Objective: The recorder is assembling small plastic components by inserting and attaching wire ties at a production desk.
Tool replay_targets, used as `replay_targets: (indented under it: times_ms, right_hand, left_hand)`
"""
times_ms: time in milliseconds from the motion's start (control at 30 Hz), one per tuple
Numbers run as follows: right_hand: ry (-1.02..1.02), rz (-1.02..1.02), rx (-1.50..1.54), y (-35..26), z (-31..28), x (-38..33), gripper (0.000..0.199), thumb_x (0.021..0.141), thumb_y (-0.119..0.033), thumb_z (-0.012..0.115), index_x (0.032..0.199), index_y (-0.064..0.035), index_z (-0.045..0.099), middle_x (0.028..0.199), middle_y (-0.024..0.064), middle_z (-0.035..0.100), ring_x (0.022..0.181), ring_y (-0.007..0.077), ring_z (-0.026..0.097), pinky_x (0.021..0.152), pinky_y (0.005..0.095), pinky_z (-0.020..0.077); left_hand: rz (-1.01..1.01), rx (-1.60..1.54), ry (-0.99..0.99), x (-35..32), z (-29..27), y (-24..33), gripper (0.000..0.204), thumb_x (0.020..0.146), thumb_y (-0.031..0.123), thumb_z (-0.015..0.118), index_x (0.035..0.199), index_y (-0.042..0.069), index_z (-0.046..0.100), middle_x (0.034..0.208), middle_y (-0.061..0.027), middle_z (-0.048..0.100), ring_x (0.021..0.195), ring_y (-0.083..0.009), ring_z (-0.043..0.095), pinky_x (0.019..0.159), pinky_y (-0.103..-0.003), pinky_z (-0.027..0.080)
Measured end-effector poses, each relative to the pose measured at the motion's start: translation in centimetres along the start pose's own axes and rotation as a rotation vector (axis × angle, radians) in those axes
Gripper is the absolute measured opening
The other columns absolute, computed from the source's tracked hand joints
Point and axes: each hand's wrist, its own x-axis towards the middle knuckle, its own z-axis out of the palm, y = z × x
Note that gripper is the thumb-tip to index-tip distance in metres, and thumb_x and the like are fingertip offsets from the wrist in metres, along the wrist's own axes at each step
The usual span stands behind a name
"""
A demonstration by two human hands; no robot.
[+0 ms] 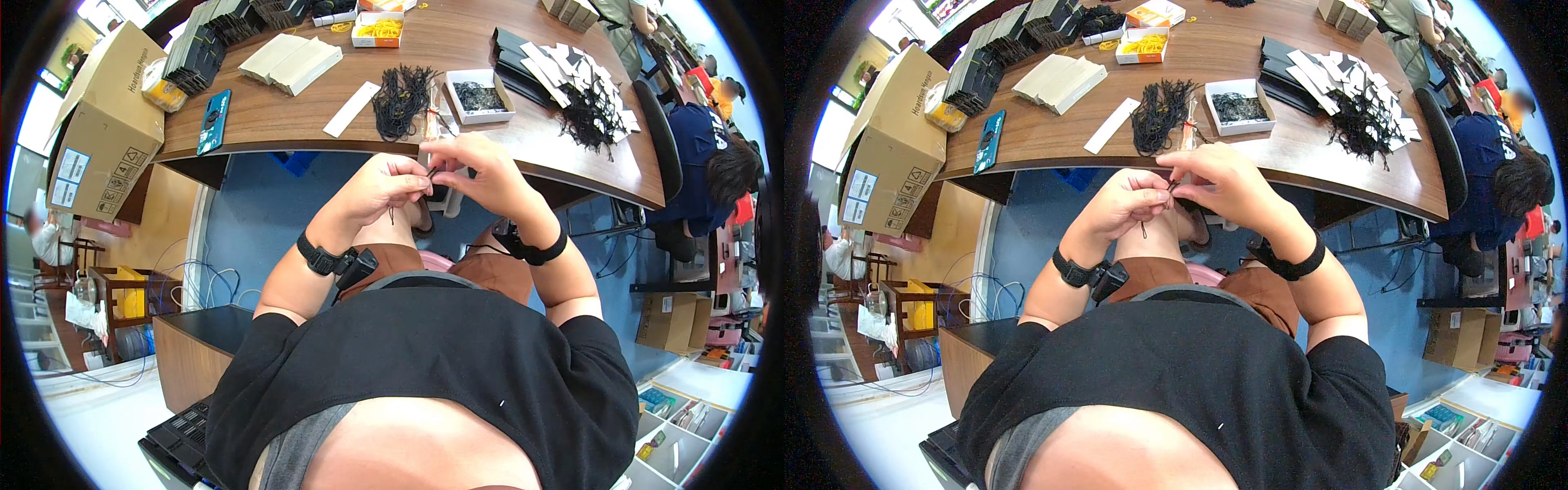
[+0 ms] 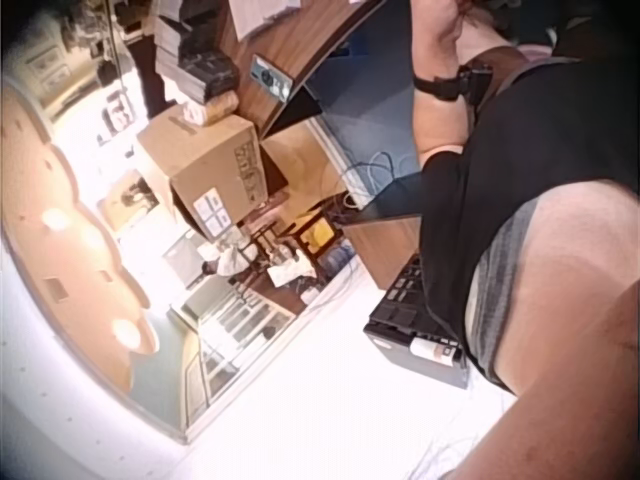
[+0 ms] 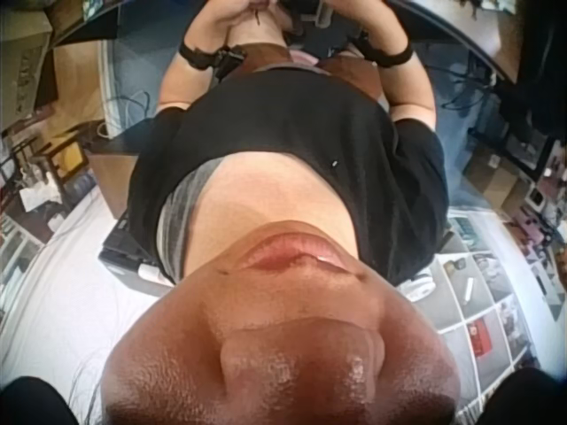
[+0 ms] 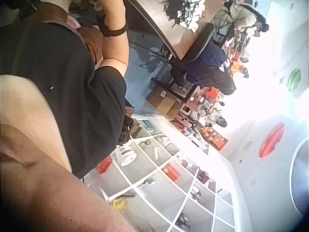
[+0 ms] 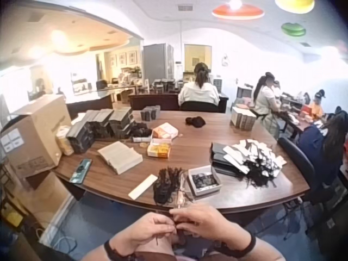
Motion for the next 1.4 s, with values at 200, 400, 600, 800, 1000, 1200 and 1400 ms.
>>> replay_targets:
  times_ms: [200, 400, 600, 800, 1000, 1200, 1400]
  right_hand:
    - [-0.012, -0.159, -0.083, 0.6, -0.3, -0.1, 0.018, 0.073, -0.007, 0.073, 0.091, -0.0074, 0.068, 0.084, 0.0063, 0.065, 0.077, 0.0249, 0.061, 0.071, 0.0343, 0.0464]
    - [0.016, -0.119, -0.195, 0.9, -0.3, -0.3, 0.014, 0.074, -0.010, 0.070, 0.085, -0.0076, 0.063, 0.083, 0.0067, 0.063, 0.079, 0.0253, 0.061, 0.071, 0.0358, 0.0456]
    - [0.040, -0.201, -0.446, 1.2, 1.2, -1.4, 0.017, 0.070, -0.011, 0.067, 0.086, -0.0077, 0.061, 0.082, 0.0045, 0.061, 0.077, 0.0232, 0.059, 0.070, 0.0352, 0.0442]
    - [0.160, -0.186, -0.408, 0.4, 4.8, -2.7, 0.017, 0.070, -0.011, 0.065, 0.086, -0.0075, 0.060, 0.084, 0.0042, 0.061, 0.076, 0.0213, 0.059, 0.069, 0.0345, 0.0436]
    - [0.223, -0.123, -0.362, 0.1, 4.6, -1.7, 0.014, 0.070, -0.010, 0.072, 0.082, -0.0078, 0.065, 0.081, 0.0040, 0.063, 0.075, 0.0220, 0.060, 0.069, 0.0347, 0.0438]
    - [0.150, -0.095, -0.294, 0.0, 3.6, -1.0, 0.010, 0.072, -0.013, 0.072, 0.080, -0.0101, 0.066, 0.080, 0.0026, 0.064, 0.078, 0.0209, 0.061, 0.070, 0.0343, 0.0447]
    - [0.072, 0.154, -0.039, -0.4, 2.9, -1.2, 0.010, 0.074, -0.008, 0.072, 0.083, -0.0067, 0.068, 0.080, 0.0049, 0.066, 0.078, 0.0224, 0.061, 0.074, 0.0333, 0.0443]
  left_hand:
    - [-0.018, -0.044, -0.033, 0.0, 0.2, 0.5, 0.012, 0.088, 0.013, 0.064, 0.088, 0.001, 0.067, 0.073, 0.0006, 0.060, 0.060, -0.0018, 0.048, 0.050, -0.015, 0.032]
    - [0.181, 0.420, 0.186, 0.6, -0.2, -0.9, 0.015, 0.090, 0.017, 0.062, 0.089, 0.002, 0.066, 0.071, 0.0018, 0.059, 0.060, -0.0004, 0.044, 0.052, -0.016, 0.032]
    - [0.166, 0.377, 0.327, 1.0, -2.5, -2.8, 0.015, 0.090, 0.017, 0.061, 0.085, 0.003, 0.064, 0.066, 0.0021, 0.053, 0.055, -0.0016, 0.040, 0.048, -0.018, 0.031]
    - [-0.081, -0.462, 0.209, 0.1, -2.0, -3.0, 0.014, 0.091, 0.014, 0.061, 0.093, 0.001, 0.065, 0.060, 0.0066, 0.044, 0.047, -0.0016, 0.031, 0.041, -0.017, 0.023]
    - [0.038, 0.008, 0.351, -0.3, -0.4, -3.5, 0.016, 0.090, 0.012, 0.063, 0.097, -0.002, 0.067, 0.069, 0.0048, 0.055, 0.051, 0.0004, 0.036, 0.043, -0.017, 0.024]
    - [0.078, -0.205, 0.248, -0.2, -1.3, -3.4, 0.013, 0.088, 0.007, 0.063, 0.097, -0.001, 0.067, 0.076, 0.0020, 0.062, 0.057, 0.0000, 0.042, 0.048, -0.017, 0.030]
    - [0.154, -0.028, 0.220, -0.2, -0.4, -3.1, 0.014, 0.090, 0.012, 0.063, 0.095, 0.000, 0.066, 0.068, 0.0045, 0.054, 0.051, -0.0010, 0.037, 0.045, -0.017, 0.028]
